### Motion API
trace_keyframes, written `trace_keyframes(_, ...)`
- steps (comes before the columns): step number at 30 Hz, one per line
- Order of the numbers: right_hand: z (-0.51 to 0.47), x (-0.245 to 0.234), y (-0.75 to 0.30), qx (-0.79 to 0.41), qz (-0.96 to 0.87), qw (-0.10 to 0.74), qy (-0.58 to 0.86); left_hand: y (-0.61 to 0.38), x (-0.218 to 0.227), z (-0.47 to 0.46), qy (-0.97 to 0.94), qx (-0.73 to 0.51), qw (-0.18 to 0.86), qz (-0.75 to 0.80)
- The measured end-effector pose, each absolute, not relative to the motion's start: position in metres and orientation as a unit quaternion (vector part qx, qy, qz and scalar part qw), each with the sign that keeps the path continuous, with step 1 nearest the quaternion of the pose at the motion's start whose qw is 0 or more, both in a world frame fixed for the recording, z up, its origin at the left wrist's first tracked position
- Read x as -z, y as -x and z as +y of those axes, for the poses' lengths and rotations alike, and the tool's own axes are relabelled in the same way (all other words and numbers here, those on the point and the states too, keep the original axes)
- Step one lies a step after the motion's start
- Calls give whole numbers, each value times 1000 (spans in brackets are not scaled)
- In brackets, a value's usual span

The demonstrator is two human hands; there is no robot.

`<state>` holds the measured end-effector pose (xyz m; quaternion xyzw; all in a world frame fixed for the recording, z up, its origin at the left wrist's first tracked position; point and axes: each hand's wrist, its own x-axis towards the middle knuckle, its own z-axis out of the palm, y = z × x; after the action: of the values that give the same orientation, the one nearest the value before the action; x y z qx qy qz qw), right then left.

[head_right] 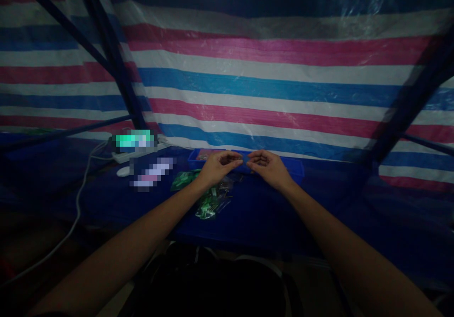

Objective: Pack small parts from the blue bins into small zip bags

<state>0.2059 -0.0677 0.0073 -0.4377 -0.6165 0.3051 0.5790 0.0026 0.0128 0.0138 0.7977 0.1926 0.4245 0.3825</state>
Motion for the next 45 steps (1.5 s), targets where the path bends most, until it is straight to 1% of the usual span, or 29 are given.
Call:
trace_keyframes(6, -71, -9, -201, -319, -627, 568, 427, -5, -14, 16, -772, -421, 444, 170)
trace_keyframes(13, -73, -9, -202, -300, -632, 563, 441, -6, -12, 15, -756, -414, 476, 176)
trace_keyframes(16, -72, -9, -204, -284, -647, 548, 448, -6, -11, 15, -759, -407, 478, 175)
trace_keyframes(20, -71, -8, -204, -268, -651, 550, 448, -5, -11, 15, -760, -407, 476, 171)
trace_keyframes(32, -72, -9, -204, -276, -654, 537, 456, -6, -12, 11, -749, -395, 508, 158)
trace_keyframes(41, -74, -11, -200, -298, -632, 546, 462, -7, -9, 12, -744, -385, 527, 141)
trace_keyframes(45, -71, -10, -200, -308, -616, 562, 457, -7, -12, 8, -750, -395, 511, 142)
